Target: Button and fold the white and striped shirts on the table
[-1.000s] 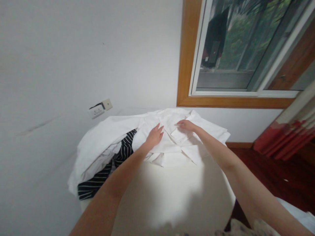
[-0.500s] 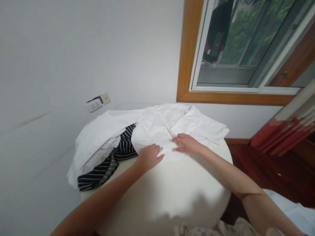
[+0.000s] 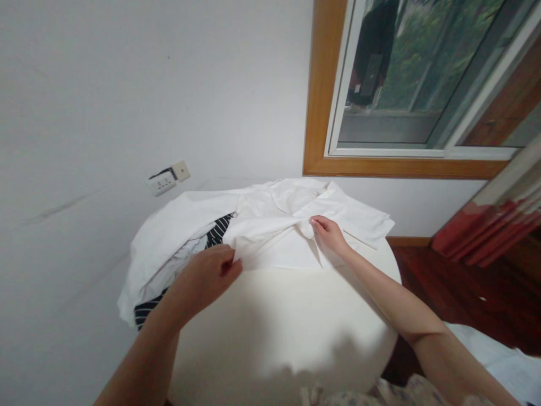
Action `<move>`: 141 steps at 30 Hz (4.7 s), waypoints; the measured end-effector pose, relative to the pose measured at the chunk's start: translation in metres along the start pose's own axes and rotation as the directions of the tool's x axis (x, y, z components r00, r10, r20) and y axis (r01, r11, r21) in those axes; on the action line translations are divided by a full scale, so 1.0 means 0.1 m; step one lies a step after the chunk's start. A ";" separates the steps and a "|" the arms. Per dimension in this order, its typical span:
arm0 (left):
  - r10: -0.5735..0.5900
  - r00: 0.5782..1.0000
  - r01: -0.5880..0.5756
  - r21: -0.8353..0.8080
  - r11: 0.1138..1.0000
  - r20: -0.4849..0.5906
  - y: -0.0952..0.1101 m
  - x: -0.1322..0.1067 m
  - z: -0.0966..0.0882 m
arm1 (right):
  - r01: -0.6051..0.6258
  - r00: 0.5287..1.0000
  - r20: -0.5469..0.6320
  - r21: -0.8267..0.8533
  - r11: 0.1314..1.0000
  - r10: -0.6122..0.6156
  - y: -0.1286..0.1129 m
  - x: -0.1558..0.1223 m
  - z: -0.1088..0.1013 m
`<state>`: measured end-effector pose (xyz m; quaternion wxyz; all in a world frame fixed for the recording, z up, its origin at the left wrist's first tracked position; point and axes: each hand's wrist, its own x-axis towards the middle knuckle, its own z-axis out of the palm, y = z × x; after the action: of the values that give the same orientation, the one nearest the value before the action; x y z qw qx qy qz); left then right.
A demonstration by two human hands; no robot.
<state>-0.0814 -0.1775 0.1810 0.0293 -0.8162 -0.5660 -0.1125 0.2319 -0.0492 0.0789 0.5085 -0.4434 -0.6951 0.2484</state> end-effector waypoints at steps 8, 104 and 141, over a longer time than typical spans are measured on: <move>0.047 0.994 -0.030 0.173 0.984 -0.095 0.35 -0.26 0.33 | -0.098 0.993 0.085 0.201 0.975 0.083 -0.09 -0.08 0.06; 0.385 0.915 -0.402 -0.213 0.891 -0.119 0.51 -0.09 0.89 | 0.363 0.910 0.361 -0.454 0.814 -0.204 -0.18 -1.10 -1.08; 0.667 0.684 -0.387 -0.627 0.676 0.296 0.54 -0.65 0.47 | 0.291 0.564 0.824 -0.138 0.947 -0.054 -0.81 -1.27 -0.53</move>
<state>-0.0460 -0.2478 0.1251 -0.3070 -0.9233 -0.2290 -0.0291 0.2633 -0.2047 0.1006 0.0943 -0.2722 -0.9161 0.2789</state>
